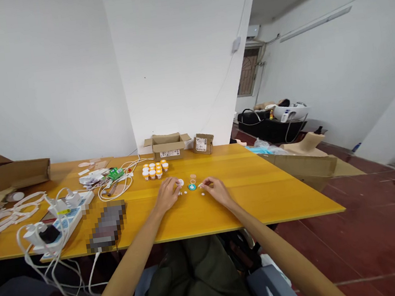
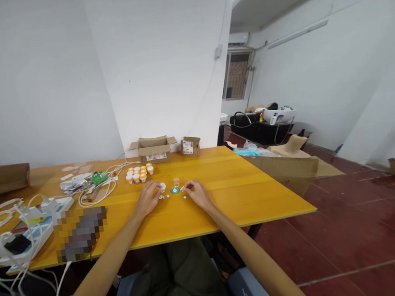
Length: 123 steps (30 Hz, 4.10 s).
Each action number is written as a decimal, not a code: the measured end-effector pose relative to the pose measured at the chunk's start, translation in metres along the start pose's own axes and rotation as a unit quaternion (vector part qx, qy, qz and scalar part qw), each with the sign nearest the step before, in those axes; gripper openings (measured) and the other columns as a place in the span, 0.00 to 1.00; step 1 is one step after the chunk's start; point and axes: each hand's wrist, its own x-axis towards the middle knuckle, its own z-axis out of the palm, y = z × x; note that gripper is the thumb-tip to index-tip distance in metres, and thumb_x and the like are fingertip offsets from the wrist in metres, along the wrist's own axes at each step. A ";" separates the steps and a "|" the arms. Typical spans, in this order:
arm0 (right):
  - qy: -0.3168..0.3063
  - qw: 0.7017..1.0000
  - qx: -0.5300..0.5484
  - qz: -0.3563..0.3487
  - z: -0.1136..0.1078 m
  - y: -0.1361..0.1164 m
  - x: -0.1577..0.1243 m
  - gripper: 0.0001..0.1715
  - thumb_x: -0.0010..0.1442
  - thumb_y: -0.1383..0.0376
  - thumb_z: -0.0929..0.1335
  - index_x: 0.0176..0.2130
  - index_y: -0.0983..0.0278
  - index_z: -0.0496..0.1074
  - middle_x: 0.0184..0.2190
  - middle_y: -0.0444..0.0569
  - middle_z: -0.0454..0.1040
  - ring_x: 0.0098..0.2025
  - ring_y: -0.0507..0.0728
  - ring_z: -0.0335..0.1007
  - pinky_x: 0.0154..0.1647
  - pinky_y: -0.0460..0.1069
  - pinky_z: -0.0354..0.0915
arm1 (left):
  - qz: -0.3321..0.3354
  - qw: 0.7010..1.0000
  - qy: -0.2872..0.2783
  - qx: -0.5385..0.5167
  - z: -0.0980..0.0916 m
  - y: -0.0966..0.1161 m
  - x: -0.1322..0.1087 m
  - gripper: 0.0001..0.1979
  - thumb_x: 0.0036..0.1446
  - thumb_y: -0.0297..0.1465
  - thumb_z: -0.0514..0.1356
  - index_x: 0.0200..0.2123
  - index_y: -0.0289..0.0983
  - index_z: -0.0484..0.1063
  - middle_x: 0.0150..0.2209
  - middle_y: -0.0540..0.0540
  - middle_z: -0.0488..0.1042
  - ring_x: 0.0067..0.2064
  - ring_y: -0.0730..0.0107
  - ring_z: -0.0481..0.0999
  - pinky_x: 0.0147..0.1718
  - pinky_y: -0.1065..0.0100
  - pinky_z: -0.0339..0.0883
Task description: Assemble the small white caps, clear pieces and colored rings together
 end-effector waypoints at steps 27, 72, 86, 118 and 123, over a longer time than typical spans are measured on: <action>-0.033 0.982 -0.143 -0.121 0.011 -0.018 0.005 0.10 0.65 0.66 0.66 0.42 0.56 0.78 0.41 0.52 0.75 0.47 0.61 0.70 0.52 0.57 0.67 | 0.078 0.985 -0.152 0.008 -0.006 0.016 -0.002 0.07 0.62 0.34 0.59 0.43 0.43 0.74 0.44 0.46 0.78 0.49 0.59 0.74 0.52 0.57 0.64; -0.137 0.964 -0.084 -0.212 0.001 -0.039 -0.022 0.10 0.67 0.62 0.66 0.42 0.56 0.78 0.43 0.52 0.75 0.46 0.60 0.72 0.50 0.58 0.68 | 0.059 0.991 -0.117 0.011 -0.007 0.022 -0.004 0.11 0.67 0.39 0.54 0.44 0.42 0.72 0.46 0.44 0.76 0.50 0.58 0.70 0.52 0.56 0.61; -0.028 0.989 -0.045 -0.138 0.003 -0.027 -0.015 0.11 0.65 0.62 0.65 0.37 0.57 0.78 0.38 0.49 0.78 0.43 0.60 0.72 0.50 0.57 0.67 | 0.074 0.990 -0.124 0.004 -0.004 0.020 -0.004 0.13 0.66 0.40 0.56 0.48 0.42 0.74 0.47 0.43 0.77 0.50 0.57 0.70 0.52 0.55 0.60; -0.029 0.989 -0.069 -0.131 0.003 -0.027 -0.016 0.11 0.65 0.63 0.65 0.36 0.56 0.77 0.37 0.48 0.79 0.42 0.60 0.73 0.52 0.58 0.66 | 0.077 0.981 -0.177 0.011 -0.001 0.025 -0.002 0.09 0.61 0.35 0.59 0.44 0.43 0.76 0.47 0.44 0.77 0.54 0.54 0.68 0.55 0.51 0.60; -0.040 0.988 -0.055 -0.136 0.004 -0.030 -0.017 0.11 0.65 0.62 0.65 0.36 0.57 0.77 0.37 0.48 0.79 0.43 0.59 0.73 0.51 0.57 0.67 | 0.088 0.982 -0.167 0.009 -0.003 0.027 -0.001 0.08 0.61 0.34 0.59 0.42 0.43 0.75 0.46 0.44 0.78 0.53 0.55 0.69 0.54 0.53 0.60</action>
